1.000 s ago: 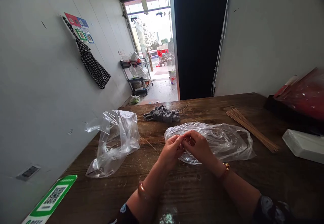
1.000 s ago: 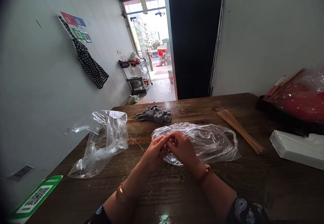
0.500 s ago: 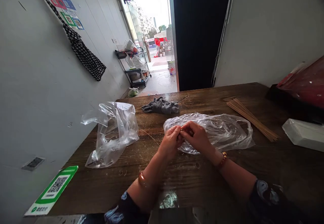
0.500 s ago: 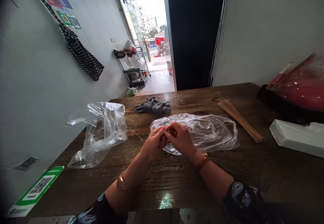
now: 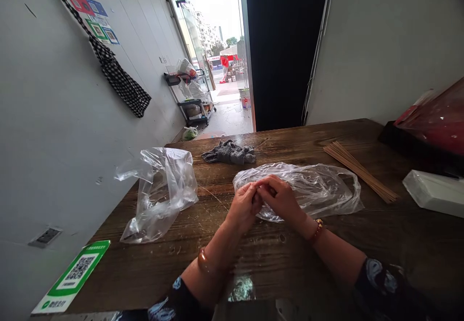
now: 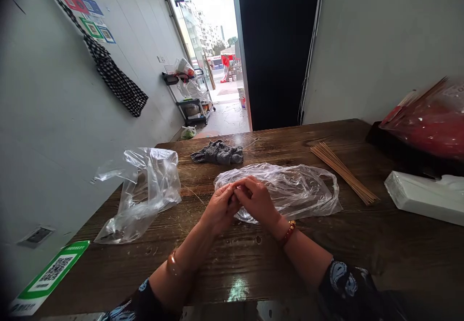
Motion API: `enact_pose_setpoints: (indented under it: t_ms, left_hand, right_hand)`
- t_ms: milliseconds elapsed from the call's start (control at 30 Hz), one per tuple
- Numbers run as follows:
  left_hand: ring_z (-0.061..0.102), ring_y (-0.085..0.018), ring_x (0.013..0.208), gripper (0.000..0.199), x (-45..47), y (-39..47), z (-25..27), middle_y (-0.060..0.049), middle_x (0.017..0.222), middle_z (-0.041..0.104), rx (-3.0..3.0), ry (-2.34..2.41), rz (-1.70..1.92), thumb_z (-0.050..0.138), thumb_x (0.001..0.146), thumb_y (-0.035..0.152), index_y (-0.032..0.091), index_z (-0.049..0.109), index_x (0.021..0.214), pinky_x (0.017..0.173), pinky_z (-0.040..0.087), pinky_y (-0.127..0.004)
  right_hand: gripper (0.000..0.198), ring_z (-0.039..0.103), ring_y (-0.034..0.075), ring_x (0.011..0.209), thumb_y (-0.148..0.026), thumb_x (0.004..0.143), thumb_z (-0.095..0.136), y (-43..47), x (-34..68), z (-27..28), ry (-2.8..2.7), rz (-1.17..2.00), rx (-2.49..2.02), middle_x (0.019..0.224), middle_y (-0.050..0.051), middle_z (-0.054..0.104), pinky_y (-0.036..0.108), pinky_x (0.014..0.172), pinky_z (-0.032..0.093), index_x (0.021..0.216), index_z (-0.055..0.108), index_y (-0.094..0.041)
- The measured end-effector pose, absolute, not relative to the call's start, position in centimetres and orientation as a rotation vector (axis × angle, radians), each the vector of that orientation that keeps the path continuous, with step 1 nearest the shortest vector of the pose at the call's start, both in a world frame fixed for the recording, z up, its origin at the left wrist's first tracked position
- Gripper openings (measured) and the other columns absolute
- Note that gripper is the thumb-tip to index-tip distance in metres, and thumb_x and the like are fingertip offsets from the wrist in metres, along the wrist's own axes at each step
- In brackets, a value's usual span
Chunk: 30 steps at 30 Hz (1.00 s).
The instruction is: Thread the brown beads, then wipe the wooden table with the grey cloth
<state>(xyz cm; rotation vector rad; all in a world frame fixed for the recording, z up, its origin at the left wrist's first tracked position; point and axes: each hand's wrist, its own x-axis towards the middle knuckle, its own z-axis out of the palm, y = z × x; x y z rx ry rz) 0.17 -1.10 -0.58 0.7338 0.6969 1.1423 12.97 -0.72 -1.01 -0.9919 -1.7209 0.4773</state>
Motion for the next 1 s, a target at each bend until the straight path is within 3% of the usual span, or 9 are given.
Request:
enact_pose_setpoints:
  t_ms: [167, 500, 733, 1000]
  left_hand:
    - [0.036, 0.0, 0.041, 0.032, -0.2, -1.0, -0.1, 0.005, 0.059, 0.052, 0.713, 0.627, 1.133, 0.082, 0.064, 0.033, 0.011, 0.061, 0.076, 0.039, 0.024, -0.014]
    - [0.032, 0.0, 0.04, 0.04, -0.3, -0.9, -0.7, 0.009, 0.05, 0.044, 0.755, 0.657, 1.133, 0.081, 0.069, 0.045, 0.013, 0.057, 0.071, 0.046, 0.032, -0.017]
    - [0.03, -0.002, 0.038, 0.04, -0.2, -0.7, -1.3, 0.009, 0.046, 0.043, 0.863, 0.68, 1.166, 0.077, 0.073, 0.048, 0.015, 0.055, 0.072, 0.043, 0.025, -0.017]
    - [0.027, -0.003, 0.039, 0.04, 0.1, -0.7, -1.1, 0.008, 0.046, 0.042, 0.847, 0.721, 1.191, 0.078, 0.07, 0.047, 0.018, 0.051, 0.066, 0.041, 0.02, -0.019]
  right_hand:
    - [0.016, 0.057, 0.014, 0.067, -0.03, 0.086, 0.059, -0.3, 13.2, -1.3, -1.595, 0.705, -1.047, 0.078, 0.001, 0.063, 0.025, 0.059, 0.049, 0.092, 0.072, -0.022]
    - [0.016, 0.052, 0.012, 0.059, -0.029, 0.085, 0.06, -0.4, 13.0, -1.1, -1.588, 0.662, -1.069, 0.077, 0.0, 0.06, 0.025, 0.057, 0.046, 0.093, 0.073, -0.022]
    - [0.009, 0.056, 0.015, 0.069, -0.025, 0.088, 0.059, -0.7, 13.2, -1.2, -1.745, 0.384, -1.067, 0.076, 0.0, 0.058, 0.027, 0.066, 0.047, 0.085, 0.067, -0.023]
    - [0.006, 0.055, 0.014, 0.064, -0.025, 0.087, 0.058, -0.8, 12.8, -1.0, -1.704, 0.484, -1.054, 0.075, -0.001, 0.059, 0.026, 0.061, 0.047, 0.084, 0.063, -0.023]
